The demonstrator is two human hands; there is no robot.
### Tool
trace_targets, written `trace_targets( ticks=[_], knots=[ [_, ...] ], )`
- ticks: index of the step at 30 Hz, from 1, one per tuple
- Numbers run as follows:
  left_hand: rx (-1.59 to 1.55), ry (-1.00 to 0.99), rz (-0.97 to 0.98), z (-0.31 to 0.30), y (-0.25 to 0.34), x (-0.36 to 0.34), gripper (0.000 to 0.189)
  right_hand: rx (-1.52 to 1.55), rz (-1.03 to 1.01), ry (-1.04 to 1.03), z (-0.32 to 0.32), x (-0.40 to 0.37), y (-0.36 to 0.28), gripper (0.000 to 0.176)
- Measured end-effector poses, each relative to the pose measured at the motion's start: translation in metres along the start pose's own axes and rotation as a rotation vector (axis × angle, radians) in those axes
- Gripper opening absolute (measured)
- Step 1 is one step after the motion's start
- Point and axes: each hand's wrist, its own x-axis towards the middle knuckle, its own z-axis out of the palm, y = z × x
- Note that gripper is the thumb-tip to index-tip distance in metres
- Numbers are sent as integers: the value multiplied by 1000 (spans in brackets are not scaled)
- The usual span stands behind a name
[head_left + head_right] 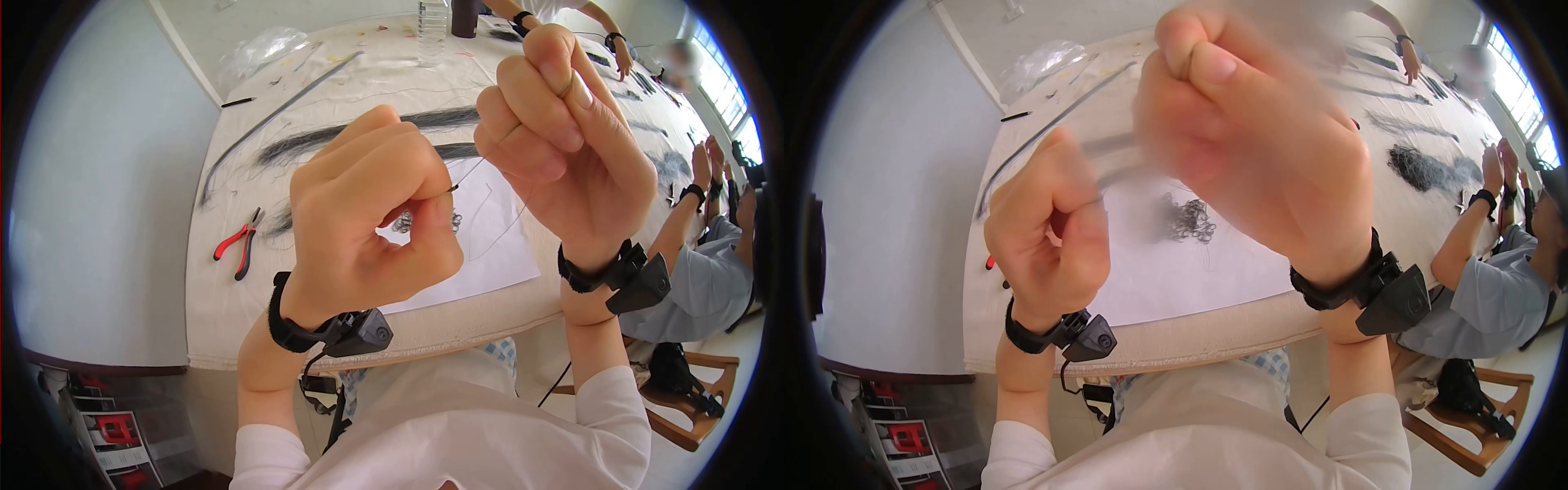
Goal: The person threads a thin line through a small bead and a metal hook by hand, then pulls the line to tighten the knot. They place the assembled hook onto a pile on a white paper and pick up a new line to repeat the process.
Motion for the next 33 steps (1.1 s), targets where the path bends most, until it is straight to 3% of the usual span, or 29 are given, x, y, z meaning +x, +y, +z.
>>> trace_targets(
  ticks=[6, 8, 9, 12, 17, 19, 22, 25, 27, 28, 30, 33],
  knots=[
    [94, -94, 4, -11, 7, 7, 14, -74, -15, -17, 4, -1, -9, 10],
    [-287, -109, -323, -17, 10, 4, 10, -449, -162, -69, 10, -5, -10, 10],
    [-377, -150, -364, -19, 9, 3, 6, -611, -183, -156, 5, -3, -18, 11],
    [-530, -177, -483, -20, 10, 3, 6, -712, -181, -153, 9, -5, -27, 11],
    [-630, -202, -493, -21, 9, 1, 9, -673, -205, -119, 3, -6, -17, 11],
    [-643, -193, -512, -20, 9, 1, 10, -639, -167, 115, 7, -5, -8, 11],
    [-618, -202, -480, -18, 9, 1, 9, -621, -159, 137, 4, -1, 1, 11],
    [-566, -50, -490, -14, 10, 2, 6, -674, -162, 109, 2, -2, 0, 13],
    [-168, 72, -170, -11, 4, 3, 10, -732, -155, 75, 2, -4, -1, 15],
    [-170, 71, -172, -11, 2, 3, 10, -738, -165, 58, 3, -5, -1, 16],
    [100, 43, 136, -13, 0, 4, 7, -746, -174, 43, 6, -8, -3, 18],
    [81, 40, 166, -14, -1, 3, 7, -666, -185, 59, 15, -12, -6, 22]
  ],
)
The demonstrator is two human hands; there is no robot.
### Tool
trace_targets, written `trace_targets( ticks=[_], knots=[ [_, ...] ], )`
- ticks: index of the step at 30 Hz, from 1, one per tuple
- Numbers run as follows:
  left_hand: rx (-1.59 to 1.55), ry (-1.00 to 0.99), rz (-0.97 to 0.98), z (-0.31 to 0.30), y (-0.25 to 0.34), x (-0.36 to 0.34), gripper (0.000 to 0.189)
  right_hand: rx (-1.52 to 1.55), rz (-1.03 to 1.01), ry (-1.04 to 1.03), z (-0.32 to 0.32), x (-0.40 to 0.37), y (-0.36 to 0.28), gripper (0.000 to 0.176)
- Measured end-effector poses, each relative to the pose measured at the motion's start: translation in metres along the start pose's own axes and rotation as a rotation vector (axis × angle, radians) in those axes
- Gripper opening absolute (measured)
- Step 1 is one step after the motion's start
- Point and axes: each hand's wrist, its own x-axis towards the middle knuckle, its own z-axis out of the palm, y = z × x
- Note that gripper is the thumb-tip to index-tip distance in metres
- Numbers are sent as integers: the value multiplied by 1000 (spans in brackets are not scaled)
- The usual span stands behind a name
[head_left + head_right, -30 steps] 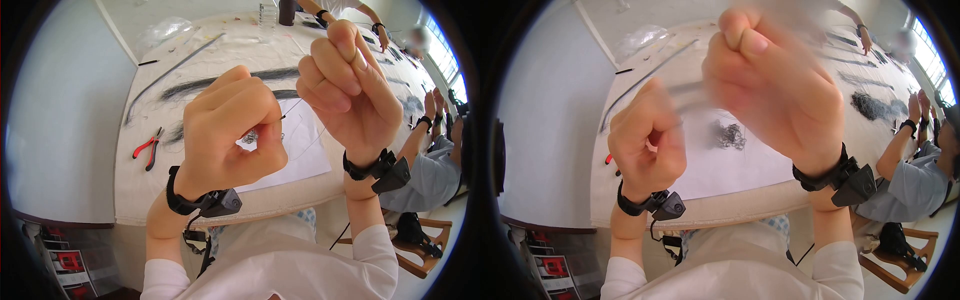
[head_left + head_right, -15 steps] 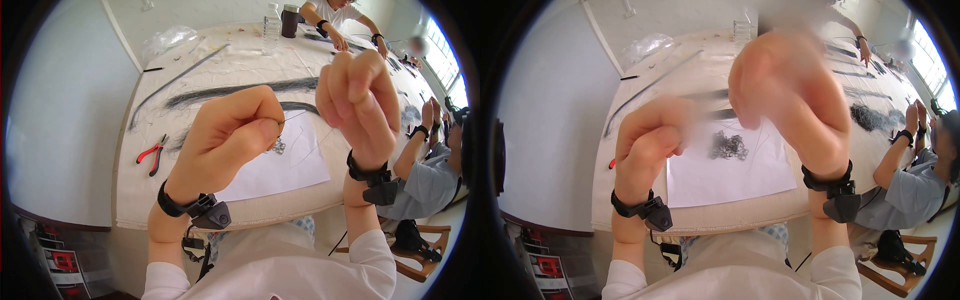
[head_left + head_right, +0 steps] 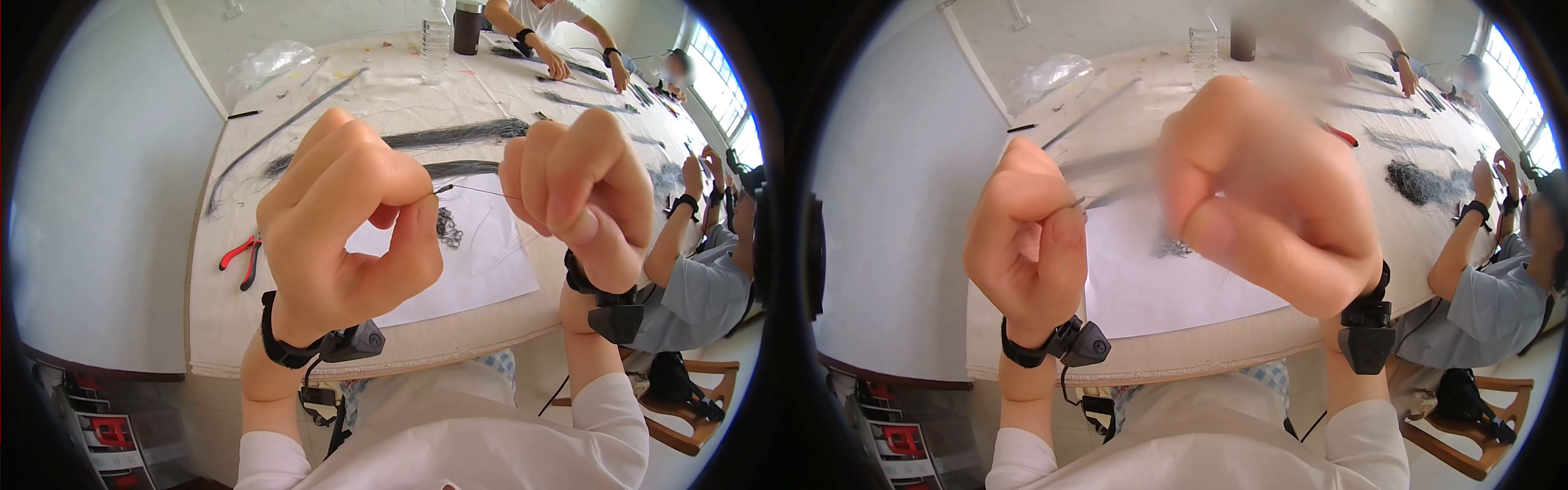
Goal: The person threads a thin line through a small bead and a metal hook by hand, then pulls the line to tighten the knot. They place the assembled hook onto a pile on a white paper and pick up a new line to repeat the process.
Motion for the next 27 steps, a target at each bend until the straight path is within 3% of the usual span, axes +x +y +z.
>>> trace_targets(
  ticks=[4, 6, 7, 9, 10, 13, 23, 27],
  knots=[
    [4, -29, 2, -2, 6, 1, 5, -74, -11, 3, -2, 1, -2, 23],
    [-310, 11, -422, 0, 19, 0, 8, -124, -21, 6, -4, 2, -4, 24],
    [-311, 10, -421, -1, 24, 2, 8, -148, -26, 7, -4, 2, -4, 25],
    [-728, -38, -853, -5, 32, 7, 9, -198, -35, 10, -6, 3, -4, 27],
    [-749, -157, -877, -10, 25, 4, 18, -333, -103, -18, -8, 5, -1, 29],
    [-958, -163, -1033, -9, 25, 4, 19, -424, -20, -28, -1, 4, -6, 30],
    [-1115, -159, -1073, -6, 19, 3, 17, -576, -90, -19, 9, 6, -4, 32],
    [-949, -188, -1084, -6, 22, 3, 17, -616, -116, -40, 8, 5, -3, 30]
  ],
)
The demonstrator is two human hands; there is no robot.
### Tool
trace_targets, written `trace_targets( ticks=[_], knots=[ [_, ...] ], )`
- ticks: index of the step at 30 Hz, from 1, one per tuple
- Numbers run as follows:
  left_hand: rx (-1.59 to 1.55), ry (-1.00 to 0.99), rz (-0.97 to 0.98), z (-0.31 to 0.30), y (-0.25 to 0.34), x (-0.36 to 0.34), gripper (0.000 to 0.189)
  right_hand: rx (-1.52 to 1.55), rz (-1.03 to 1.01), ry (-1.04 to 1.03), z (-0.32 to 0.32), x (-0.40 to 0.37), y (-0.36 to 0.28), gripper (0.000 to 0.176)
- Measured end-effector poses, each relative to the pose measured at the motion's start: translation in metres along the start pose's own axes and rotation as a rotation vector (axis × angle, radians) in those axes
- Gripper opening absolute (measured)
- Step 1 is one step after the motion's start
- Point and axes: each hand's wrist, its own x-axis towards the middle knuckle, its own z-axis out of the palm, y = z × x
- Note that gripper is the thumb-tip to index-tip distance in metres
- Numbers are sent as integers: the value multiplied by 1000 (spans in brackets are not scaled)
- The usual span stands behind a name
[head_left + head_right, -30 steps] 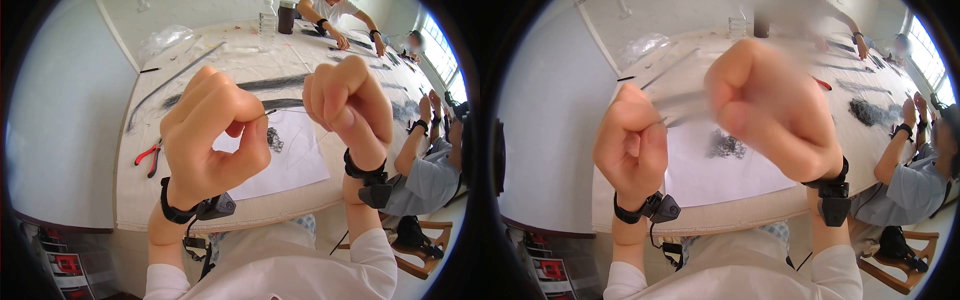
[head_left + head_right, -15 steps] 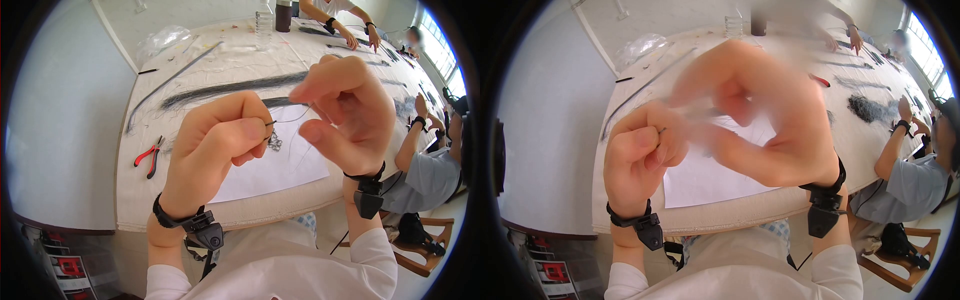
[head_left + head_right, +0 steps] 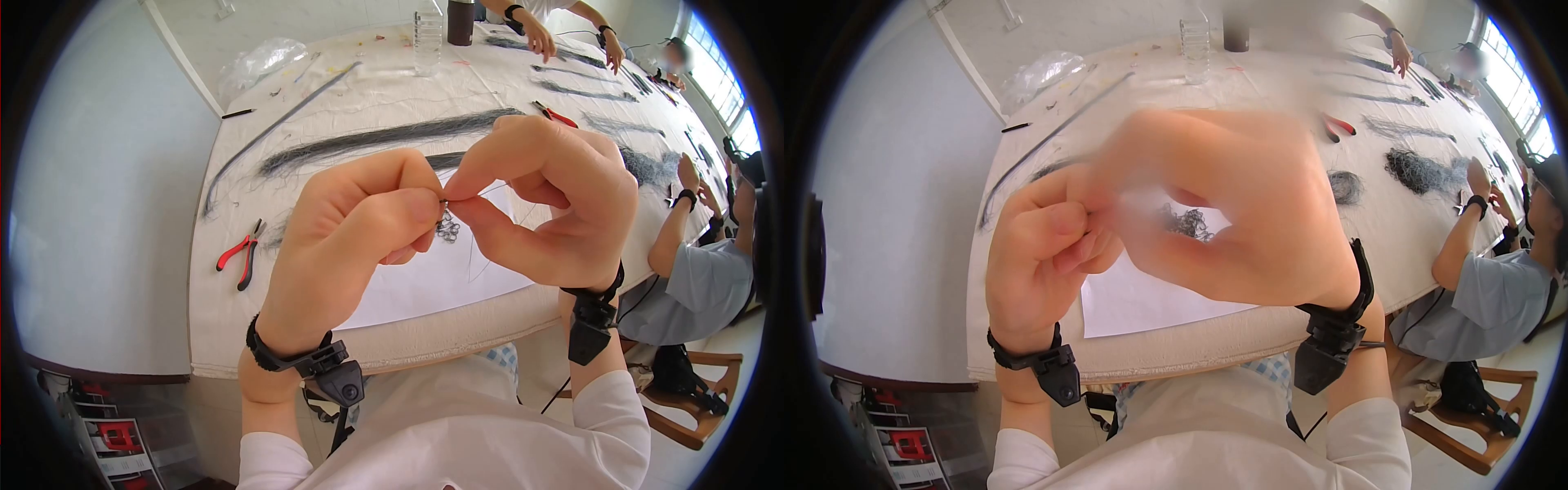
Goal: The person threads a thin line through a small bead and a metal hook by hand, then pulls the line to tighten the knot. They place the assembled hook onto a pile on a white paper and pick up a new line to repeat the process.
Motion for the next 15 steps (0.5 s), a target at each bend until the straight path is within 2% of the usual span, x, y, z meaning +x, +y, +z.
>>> trace_targets(
  ticks=[5, 11, 13, 15],
  knots=[
    [118, 36, 103, 3, -3, -1, 15, -158, -48, 48, 6, -2, 3, 29],
    [186, 91, 204, 3, -5, -2, 12, -168, -67, 103, 12, -2, 7, 27],
    [455, 141, 196, 4, 0, -4, 20, -182, -70, 99, 11, -2, 8, 27],
    [522, 158, 224, 4, -1, -5, 20, -197, -75, 95, 10, -2, 8, 26]
  ],
)
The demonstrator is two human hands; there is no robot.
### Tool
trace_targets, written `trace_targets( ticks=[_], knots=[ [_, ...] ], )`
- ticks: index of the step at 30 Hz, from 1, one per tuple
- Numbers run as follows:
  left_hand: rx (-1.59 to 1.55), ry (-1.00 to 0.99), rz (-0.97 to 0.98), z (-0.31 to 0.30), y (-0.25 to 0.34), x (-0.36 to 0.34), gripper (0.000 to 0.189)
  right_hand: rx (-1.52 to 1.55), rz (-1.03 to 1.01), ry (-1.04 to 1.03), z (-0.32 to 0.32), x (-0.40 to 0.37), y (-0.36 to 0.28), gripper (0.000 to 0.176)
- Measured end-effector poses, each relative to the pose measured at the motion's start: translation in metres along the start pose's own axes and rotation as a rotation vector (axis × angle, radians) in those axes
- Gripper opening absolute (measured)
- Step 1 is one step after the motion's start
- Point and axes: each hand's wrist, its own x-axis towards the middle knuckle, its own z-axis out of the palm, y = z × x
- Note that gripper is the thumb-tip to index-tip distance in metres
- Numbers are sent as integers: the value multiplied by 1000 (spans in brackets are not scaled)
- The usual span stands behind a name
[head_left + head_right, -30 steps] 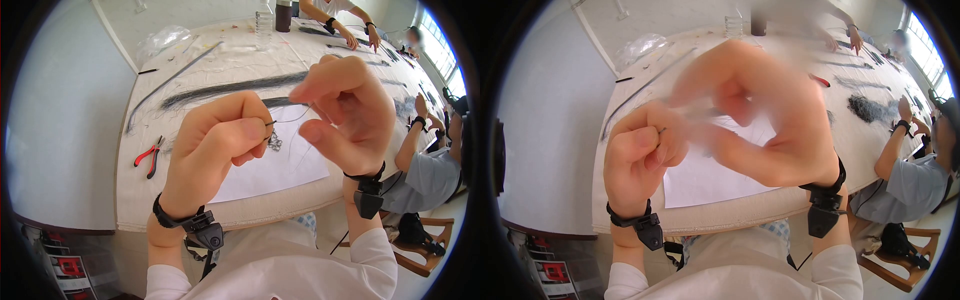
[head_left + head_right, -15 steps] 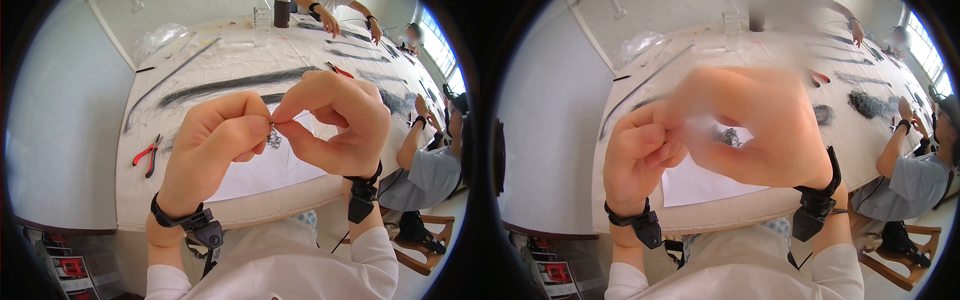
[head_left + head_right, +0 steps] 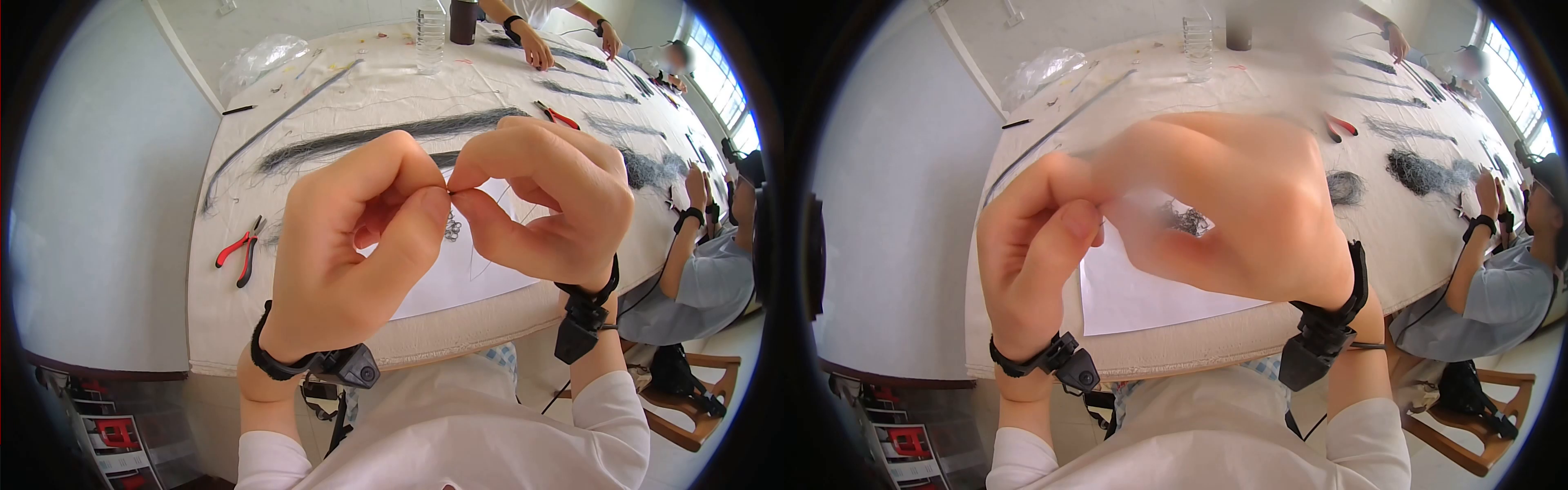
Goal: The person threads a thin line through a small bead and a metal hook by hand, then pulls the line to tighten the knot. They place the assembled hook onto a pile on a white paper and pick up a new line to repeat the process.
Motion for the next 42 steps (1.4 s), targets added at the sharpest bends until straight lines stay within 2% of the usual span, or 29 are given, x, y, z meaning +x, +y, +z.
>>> trace_targets(
  ticks=[5, 8, 10, 24, 29, 32, 36, 39, 42],
  knots=[
    [163, 42, 87, 1, 1, -1, 19, 40, 70, -67, -5, 0, -2, 25],
    [131, 50, 76, 1, 4, -1, 17, 125, 111, -51, -7, 2, -2, 28],
    [-31, 48, -18, 2, 8, -1, 15, 103, 138, -76, -15, 6, -6, 28],
    [-258, -22, 23, -1, -7, 9, 13, 145, 106, -64, -10, 0, -1, 19],
    [-281, -47, 47, -3, -10, 10, 15, 51, 99, -102, -16, 6, 1, 20],
    [-344, -74, -50, -3, -5, 11, 15, 81, 104, -45, -15, 5, 3, 21],
    [-399, -69, -159, -2, 0, 12, 18, 52, 68, -82, -21, 5, 5, 21],
    [-424, -92, -179, -3, -1, 12, 18, 37, 160, -36, -23, 6, 0, 20],
    [-459, -114, -177, -4, -3, 13, 17, -15, 278, -62, -32, 7, 3, 11]
  ],
)
